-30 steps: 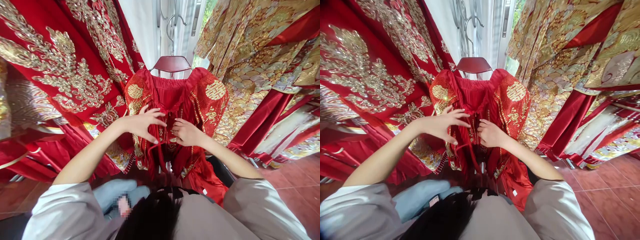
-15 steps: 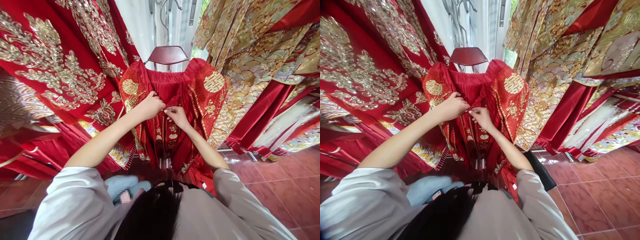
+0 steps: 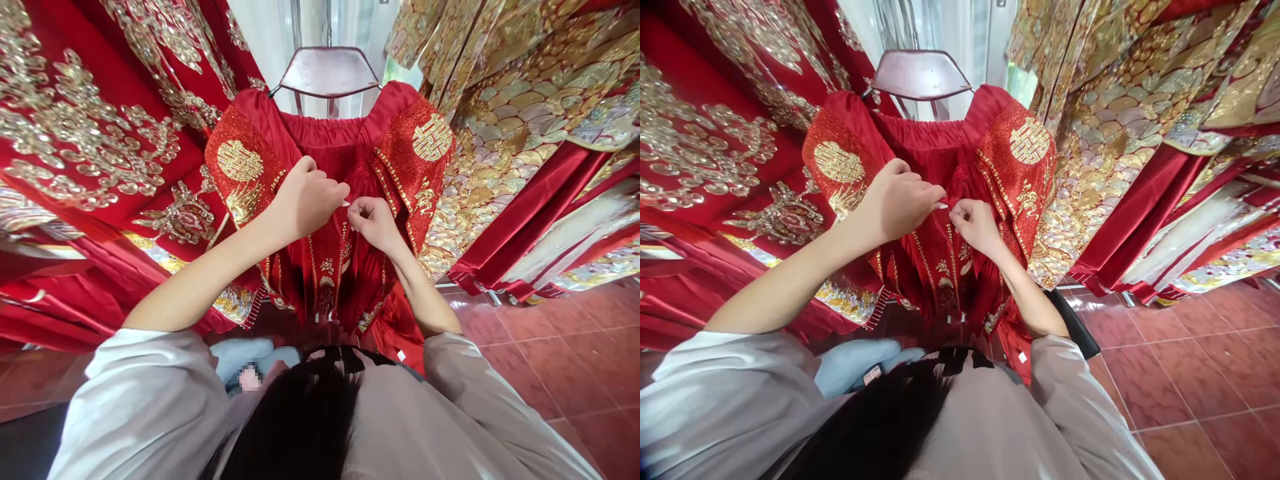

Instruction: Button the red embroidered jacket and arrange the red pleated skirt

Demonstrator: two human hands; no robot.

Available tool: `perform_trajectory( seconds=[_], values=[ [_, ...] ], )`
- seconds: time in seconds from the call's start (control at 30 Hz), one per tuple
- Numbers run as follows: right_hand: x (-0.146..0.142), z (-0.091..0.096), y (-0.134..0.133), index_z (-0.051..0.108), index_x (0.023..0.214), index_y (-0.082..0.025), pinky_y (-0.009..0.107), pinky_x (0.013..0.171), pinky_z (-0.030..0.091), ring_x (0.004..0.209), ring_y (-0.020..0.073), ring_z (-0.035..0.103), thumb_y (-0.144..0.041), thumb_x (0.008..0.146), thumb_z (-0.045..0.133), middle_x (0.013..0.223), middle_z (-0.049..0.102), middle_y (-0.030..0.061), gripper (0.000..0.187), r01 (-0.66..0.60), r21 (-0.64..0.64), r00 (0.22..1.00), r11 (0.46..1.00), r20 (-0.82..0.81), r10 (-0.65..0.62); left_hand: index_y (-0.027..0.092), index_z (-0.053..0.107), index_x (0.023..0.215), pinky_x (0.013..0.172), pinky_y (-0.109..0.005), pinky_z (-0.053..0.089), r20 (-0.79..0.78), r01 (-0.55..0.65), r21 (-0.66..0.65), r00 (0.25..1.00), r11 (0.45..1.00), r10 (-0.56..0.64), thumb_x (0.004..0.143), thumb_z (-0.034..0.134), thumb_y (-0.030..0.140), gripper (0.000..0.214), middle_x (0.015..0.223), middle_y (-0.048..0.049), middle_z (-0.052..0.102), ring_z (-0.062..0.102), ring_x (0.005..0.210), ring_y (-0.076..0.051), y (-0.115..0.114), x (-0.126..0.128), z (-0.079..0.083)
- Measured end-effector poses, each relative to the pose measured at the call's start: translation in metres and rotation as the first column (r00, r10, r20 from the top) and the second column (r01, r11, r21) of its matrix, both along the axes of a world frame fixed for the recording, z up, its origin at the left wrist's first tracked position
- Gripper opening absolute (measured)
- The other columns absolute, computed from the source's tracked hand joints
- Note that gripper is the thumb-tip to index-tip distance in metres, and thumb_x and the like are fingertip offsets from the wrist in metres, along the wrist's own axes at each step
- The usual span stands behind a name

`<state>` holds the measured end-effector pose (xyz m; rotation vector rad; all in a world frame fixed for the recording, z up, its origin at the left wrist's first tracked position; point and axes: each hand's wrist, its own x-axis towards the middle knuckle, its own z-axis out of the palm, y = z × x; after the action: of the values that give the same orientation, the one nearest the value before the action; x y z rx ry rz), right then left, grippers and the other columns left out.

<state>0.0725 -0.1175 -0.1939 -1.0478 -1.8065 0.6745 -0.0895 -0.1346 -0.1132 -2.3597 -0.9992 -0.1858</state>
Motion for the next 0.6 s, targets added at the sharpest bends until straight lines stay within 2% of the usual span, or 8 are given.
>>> perform_trajectory(
  seconds=[0.1, 0.2, 0.27, 0.33, 0.4, 0.47, 0.53, 0.6],
  values=[
    [-0.001, -0.034, -0.001, 0.041, 0.049, -0.016, 0.022, 0.053, 0.030, 0.049, 0.0074, 0.040, -0.015, 0.076, 0.051, 0.049, 0.048, -0.0022, 0.029, 0.026, -0.127, 0.982, 0.992, 0.190, -0.001, 0.015, 0.062, 0.080, 0.075, -0.034, 0.033, 0.081, -0.021, 0.041, 0.997, 0.999, 0.018, 0.094, 0.033, 0.021, 0.033, 0.067, -0.0043, 0.063, 0.054, 0.066, -0.017, -0.009, -0.003, 0.004],
    [0.001, -0.070, -0.007, 0.047, 0.054, -0.015, 0.021, 0.057, 0.035, 0.053, 0.0088, 0.047, -0.015, 0.078, 0.051, 0.054, 0.054, -0.0011, 0.024, 0.088, -0.281, 0.930, 0.956, 0.366, 0.022, 0.016, 0.062, 0.079, 0.075, -0.035, 0.033, 0.161, -0.013, 0.021, 0.987, 1.000, 0.010, 0.096, 0.030, 0.029, 0.039, 0.067, -0.0041, 0.062, 0.053, 0.065, -0.016, -0.014, -0.013, 0.002],
    [0.008, -0.078, -0.012, 0.052, 0.055, -0.015, 0.021, 0.058, 0.037, 0.054, 0.0107, 0.051, -0.014, 0.076, 0.054, 0.055, 0.057, 0.0002, 0.021, 0.105, -0.323, 0.904, 0.940, 0.425, 0.045, 0.016, 0.061, 0.077, 0.076, -0.034, 0.035, 0.169, 0.047, -0.059, 0.985, 0.997, -0.036, 0.097, 0.029, 0.034, 0.042, 0.065, -0.0035, 0.060, 0.053, 0.064, -0.016, -0.017, -0.021, 0.001],
    [0.021, -0.066, -0.019, 0.054, 0.054, -0.015, 0.024, 0.059, 0.037, 0.055, 0.0138, 0.054, -0.012, 0.074, 0.056, 0.054, 0.057, 0.0031, 0.020, 0.155, -0.316, 0.874, 0.936, 0.486, 0.019, 0.017, 0.061, 0.082, 0.079, -0.034, 0.037, 0.222, 0.136, -0.156, 0.970, 0.978, -0.099, 0.096, 0.031, 0.040, 0.040, 0.073, -0.0039, 0.062, 0.056, 0.073, -0.017, -0.021, -0.029, 0.005],
    [0.033, -0.036, -0.023, 0.058, 0.059, -0.016, 0.028, 0.062, 0.038, 0.059, 0.0175, 0.056, -0.016, 0.078, 0.054, 0.060, 0.060, 0.0073, 0.019, 0.309, -0.162, 0.822, 0.937, 0.541, -0.177, 0.019, 0.060, 0.093, 0.083, -0.034, 0.039, 0.373, 0.119, -0.160, 0.926, 0.980, -0.051, 0.092, 0.036, 0.051, 0.040, 0.090, -0.0050, 0.064, 0.058, 0.087, -0.020, -0.026, -0.034, 0.015],
    [0.037, 0.000, -0.024, 0.063, 0.077, -0.016, 0.031, 0.067, 0.041, 0.067, 0.0199, 0.058, -0.028, 0.088, 0.045, 0.071, 0.062, 0.0102, 0.024, 0.481, 0.111, 0.747, 0.870, 0.469, -0.472, 0.018, 0.059, 0.098, 0.087, -0.038, 0.040, 0.569, -0.138, -0.121, 0.802, 0.983, 0.182, 0.087, 0.039, 0.062, 0.049, 0.098, -0.0079, 0.063, 0.057, 0.097, -0.025, -0.028, -0.036, 0.025],
    [0.028, 0.030, -0.016, 0.060, 0.094, -0.016, 0.034, 0.073, 0.043, 0.076, 0.0211, 0.059, -0.038, 0.094, 0.035, 0.082, 0.063, 0.0112, 0.034, 0.568, 0.316, 0.699, 0.760, 0.302, -0.648, 0.015, 0.059, 0.097, 0.090, -0.045, 0.039, 0.683, -0.433, -0.192, 0.586, 0.881, 0.436, 0.084, 0.038, 0.067, 0.057, 0.097, -0.0130, 0.062, 0.057, 0.101, -0.032, -0.021, -0.031, 0.029],
    [0.010, 0.047, -0.002, 0.056, 0.102, -0.013, 0.036, 0.078, 0.045, 0.086, 0.0236, 0.059, -0.044, 0.092, 0.039, 0.090, 0.062, 0.0135, 0.037, 0.581, 0.391, 0.698, 0.714, 0.211, -0.684, 0.012, 0.058, 0.098, 0.089, -0.050, 0.039, 0.687, -0.542, -0.307, 0.443, 0.783, 0.576, 0.082, 0.041, 0.067, 0.060, 0.098, -0.0184, 0.060, 0.055, 0.104, -0.039, -0.003, -0.023, 0.023]
  ],
)
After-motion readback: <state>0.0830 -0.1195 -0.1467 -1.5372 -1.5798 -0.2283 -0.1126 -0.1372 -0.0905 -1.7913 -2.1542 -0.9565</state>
